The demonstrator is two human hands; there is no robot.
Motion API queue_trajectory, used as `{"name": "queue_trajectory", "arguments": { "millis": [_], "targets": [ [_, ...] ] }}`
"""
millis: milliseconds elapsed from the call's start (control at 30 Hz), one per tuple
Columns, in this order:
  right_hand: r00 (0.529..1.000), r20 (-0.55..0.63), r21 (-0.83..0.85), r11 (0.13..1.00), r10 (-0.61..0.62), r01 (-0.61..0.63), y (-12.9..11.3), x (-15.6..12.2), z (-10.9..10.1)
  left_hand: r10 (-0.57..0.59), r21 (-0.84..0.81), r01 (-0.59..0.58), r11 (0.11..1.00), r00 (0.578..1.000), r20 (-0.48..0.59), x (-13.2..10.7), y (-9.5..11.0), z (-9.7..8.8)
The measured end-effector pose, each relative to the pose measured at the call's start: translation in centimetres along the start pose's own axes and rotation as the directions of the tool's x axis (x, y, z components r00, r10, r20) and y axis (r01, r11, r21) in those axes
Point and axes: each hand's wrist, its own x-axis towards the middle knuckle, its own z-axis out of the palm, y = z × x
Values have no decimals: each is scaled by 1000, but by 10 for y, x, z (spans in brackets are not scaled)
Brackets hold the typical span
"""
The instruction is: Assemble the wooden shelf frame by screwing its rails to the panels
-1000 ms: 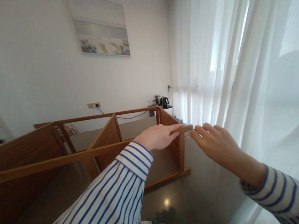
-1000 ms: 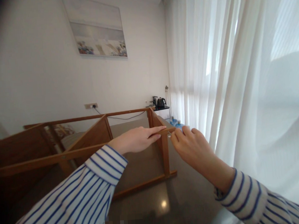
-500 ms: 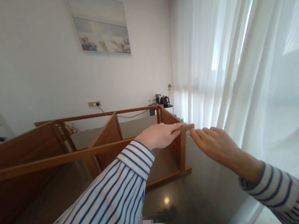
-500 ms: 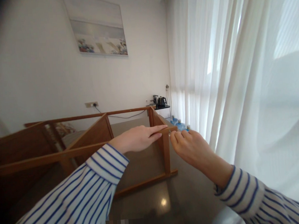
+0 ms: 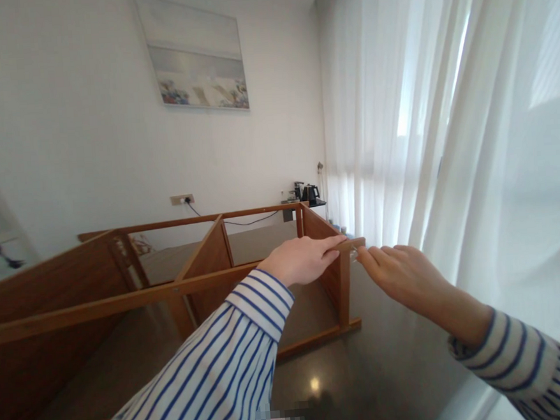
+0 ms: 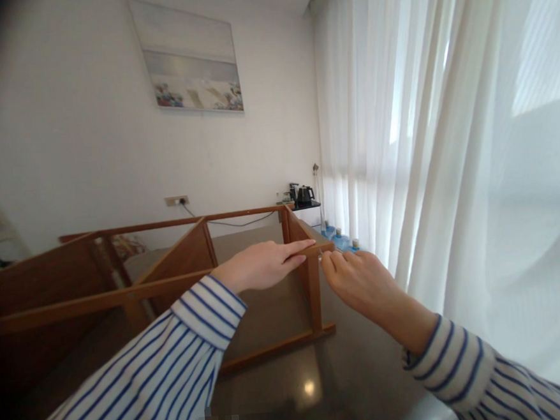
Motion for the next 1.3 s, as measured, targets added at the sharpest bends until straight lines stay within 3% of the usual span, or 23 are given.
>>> {"name": "queue_trajectory", "arguments": {
  "millis": [333,500,600,733,867,1000,1167,1300],
  "targets": [
    [998,-47,44,998,-43,45,12,-4,-16,-14,162,39,986,988,-154,-8,7,10],
    [990,-91,266,961,106,-78,14,-5,-11,68,195,-14,981,959,-276,-19,5,11],
    [964,-105,421,889,243,-178,8,1,3,70,196,7,981,921,-382,-48,-12,2],
    [935,-78,606,762,345,-230,-3,13,25,-136,158,231,960,880,-456,-112,-62,-15],
    [928,-61,697,681,368,-224,-15,20,43,-395,110,461,880,841,-369,-182,-117,-24],
    [932,-91,723,667,350,-180,-25,23,52,-528,120,551,825,830,-183,-222,-147,-23],
    [909,-135,777,612,394,-149,-32,27,54,-516,160,542,825,838,-180,-227,-151,-21],
    [892,-49,801,551,449,-233,-20,30,68,-506,203,546,813,834,-221,-215,-139,-18]
  ]
}}
